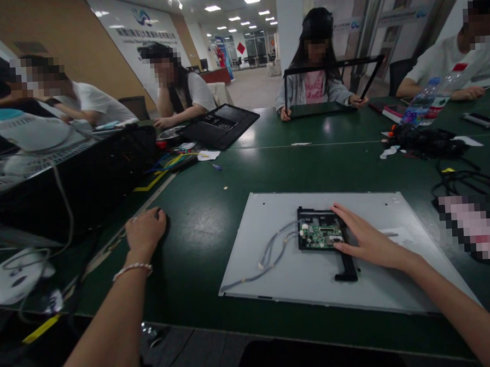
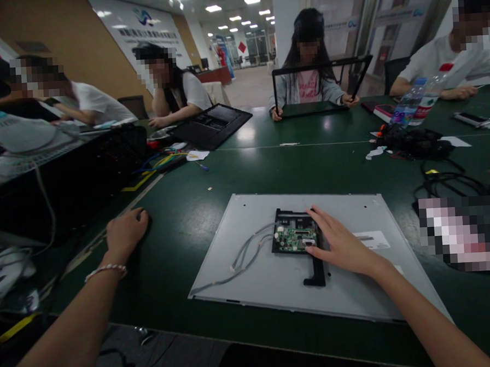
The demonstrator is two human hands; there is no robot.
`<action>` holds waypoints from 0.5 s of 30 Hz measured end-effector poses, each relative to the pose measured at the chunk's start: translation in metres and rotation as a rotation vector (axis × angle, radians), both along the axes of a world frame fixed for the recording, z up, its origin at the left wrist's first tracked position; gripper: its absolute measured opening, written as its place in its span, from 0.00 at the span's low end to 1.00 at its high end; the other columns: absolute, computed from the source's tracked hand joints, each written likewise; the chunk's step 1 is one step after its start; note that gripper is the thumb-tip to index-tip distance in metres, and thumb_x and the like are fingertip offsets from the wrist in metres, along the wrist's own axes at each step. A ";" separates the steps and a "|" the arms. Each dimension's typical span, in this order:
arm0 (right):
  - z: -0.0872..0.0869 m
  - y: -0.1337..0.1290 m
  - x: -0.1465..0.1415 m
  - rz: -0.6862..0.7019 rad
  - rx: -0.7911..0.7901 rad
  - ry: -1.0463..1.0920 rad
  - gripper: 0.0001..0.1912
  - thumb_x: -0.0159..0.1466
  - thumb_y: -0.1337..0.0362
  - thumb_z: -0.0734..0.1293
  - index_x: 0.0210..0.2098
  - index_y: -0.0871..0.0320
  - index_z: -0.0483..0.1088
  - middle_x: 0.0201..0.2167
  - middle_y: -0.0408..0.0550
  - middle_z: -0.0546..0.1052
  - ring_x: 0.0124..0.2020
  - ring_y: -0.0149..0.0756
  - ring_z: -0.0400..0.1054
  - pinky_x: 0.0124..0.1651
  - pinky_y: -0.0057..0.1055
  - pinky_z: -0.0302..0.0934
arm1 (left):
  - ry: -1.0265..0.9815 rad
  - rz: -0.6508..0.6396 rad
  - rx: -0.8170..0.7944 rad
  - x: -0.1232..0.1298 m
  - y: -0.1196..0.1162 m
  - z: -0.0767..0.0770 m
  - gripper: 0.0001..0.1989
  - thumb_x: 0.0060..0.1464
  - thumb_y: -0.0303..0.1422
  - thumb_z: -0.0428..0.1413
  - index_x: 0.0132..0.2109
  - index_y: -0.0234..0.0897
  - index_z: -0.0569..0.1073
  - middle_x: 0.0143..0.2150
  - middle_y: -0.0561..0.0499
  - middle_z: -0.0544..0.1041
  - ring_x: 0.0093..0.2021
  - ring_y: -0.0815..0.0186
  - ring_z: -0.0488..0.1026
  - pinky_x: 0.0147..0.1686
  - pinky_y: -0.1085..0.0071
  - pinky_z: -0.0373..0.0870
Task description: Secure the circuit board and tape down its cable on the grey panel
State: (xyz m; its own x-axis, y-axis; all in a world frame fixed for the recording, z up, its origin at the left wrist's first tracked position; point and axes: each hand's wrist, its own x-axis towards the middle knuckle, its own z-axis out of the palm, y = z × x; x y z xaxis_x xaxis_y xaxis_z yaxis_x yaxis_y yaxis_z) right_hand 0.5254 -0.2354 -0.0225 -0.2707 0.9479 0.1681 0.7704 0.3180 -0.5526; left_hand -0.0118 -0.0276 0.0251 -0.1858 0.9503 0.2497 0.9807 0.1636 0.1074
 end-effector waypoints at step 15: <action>-0.001 0.001 0.006 0.007 -0.004 -0.018 0.41 0.64 0.49 0.62 0.69 0.48 0.37 0.71 0.52 0.45 0.69 0.51 0.43 0.68 0.53 0.46 | -0.015 -0.035 0.098 -0.012 0.012 -0.016 0.15 0.56 0.31 0.52 0.46 0.26 0.76 0.34 0.46 0.75 0.30 0.64 0.63 0.31 0.76 0.50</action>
